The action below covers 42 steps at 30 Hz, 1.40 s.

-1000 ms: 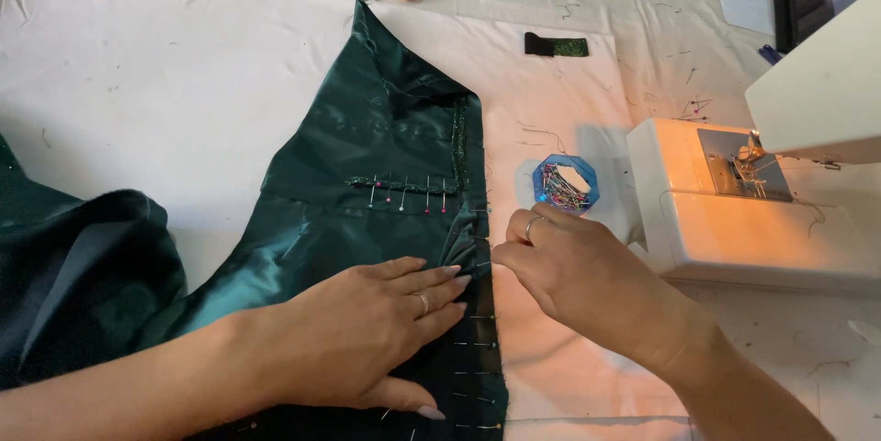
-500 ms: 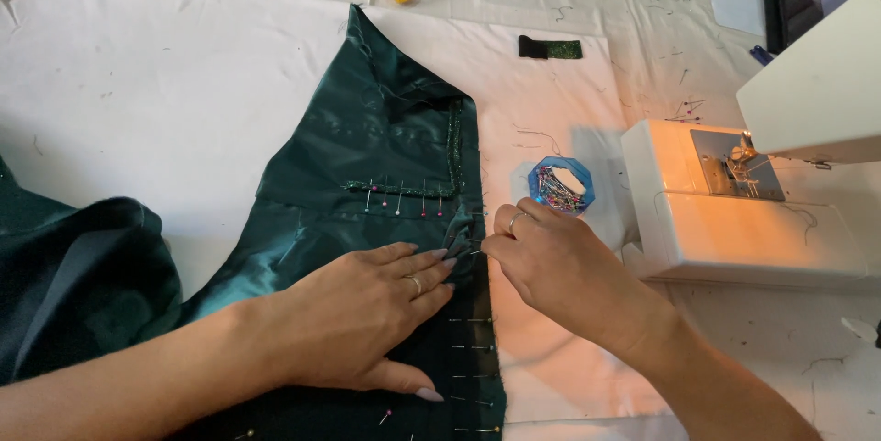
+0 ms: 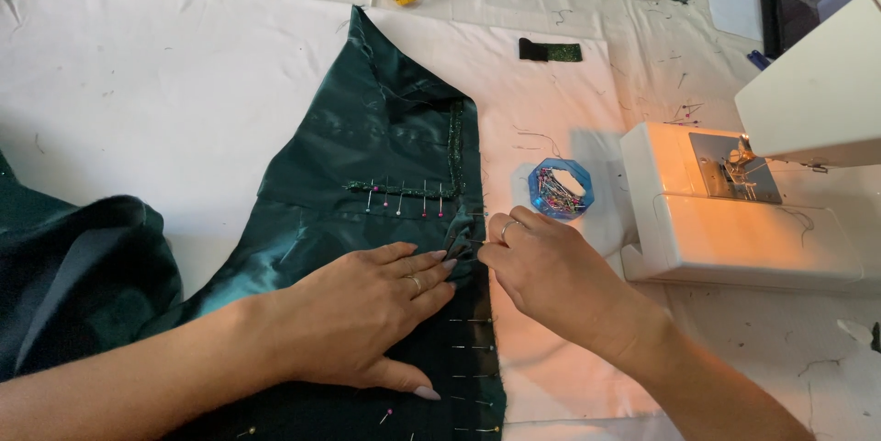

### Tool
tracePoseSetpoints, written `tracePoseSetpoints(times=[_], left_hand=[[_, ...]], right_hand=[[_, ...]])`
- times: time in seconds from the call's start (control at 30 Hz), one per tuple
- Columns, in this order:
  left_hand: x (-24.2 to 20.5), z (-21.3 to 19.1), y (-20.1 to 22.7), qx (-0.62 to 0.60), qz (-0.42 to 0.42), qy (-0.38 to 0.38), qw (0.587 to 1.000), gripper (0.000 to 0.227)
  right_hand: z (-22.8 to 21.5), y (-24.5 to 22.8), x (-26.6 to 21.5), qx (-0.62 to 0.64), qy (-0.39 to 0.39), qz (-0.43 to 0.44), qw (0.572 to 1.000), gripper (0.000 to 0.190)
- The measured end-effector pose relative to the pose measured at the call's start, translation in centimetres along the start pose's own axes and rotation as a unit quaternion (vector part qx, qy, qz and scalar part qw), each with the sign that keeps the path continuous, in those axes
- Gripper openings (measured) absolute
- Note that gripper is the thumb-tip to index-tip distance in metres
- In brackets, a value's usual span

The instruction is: Pinning two layers of green fabric together along a seam line in preparation for sewing.

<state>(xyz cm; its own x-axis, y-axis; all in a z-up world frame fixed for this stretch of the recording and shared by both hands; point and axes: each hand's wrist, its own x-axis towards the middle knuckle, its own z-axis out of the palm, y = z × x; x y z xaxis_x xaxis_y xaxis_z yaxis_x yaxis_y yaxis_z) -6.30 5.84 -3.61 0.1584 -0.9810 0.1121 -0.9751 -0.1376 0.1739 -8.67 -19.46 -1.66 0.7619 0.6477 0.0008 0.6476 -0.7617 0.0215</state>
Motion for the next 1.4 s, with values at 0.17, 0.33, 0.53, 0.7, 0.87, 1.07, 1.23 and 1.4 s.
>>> tracePoseSetpoints(times=[0.17,0.33,0.53,0.7,0.87,1.07,1.23,1.4], left_hand=[[0.0,0.3,0.0,-0.006,-0.007,-0.003,1.0,0.096],[-0.1,0.7,-0.1,-0.002,-0.013,-0.012,1.0,0.099],[-0.2,0.8,0.1,-0.002,-0.018,0.003,1.0,0.1],[-0.1,0.4,-0.1,-0.043,-0.02,-0.014,0.999,0.099],[-0.3,0.6,-0.1,-0.045,-0.021,-0.008,0.999,0.099],[-0.3,0.8,-0.1,-0.045,-0.021,-0.002,0.999,0.099],[-0.2,0.9,-0.1,-0.047,-0.026,0.006,0.999,0.1],[-0.2,0.6,-0.2,-0.055,-0.026,-0.004,0.998,0.1]], right_hand=[[1.8,0.0,-0.3,-0.04,0.014,-0.01,0.999,0.014],[3.3,-0.7,-0.6,-0.072,0.026,-0.019,0.997,0.022],[3.5,-1.3,-1.2,-0.087,0.076,-0.011,0.993,0.024],[3.4,-1.4,-1.7,-0.098,0.13,-0.015,0.987,0.019],[3.3,-1.4,-1.6,-0.057,0.164,-0.027,0.985,0.016],[3.3,-1.3,-1.3,-0.008,0.174,-0.023,0.985,0.017],[3.4,-1.2,-1.4,0.052,0.207,-0.021,0.977,0.018],[3.5,-1.3,-1.2,0.068,0.211,-0.025,0.975,0.024]])
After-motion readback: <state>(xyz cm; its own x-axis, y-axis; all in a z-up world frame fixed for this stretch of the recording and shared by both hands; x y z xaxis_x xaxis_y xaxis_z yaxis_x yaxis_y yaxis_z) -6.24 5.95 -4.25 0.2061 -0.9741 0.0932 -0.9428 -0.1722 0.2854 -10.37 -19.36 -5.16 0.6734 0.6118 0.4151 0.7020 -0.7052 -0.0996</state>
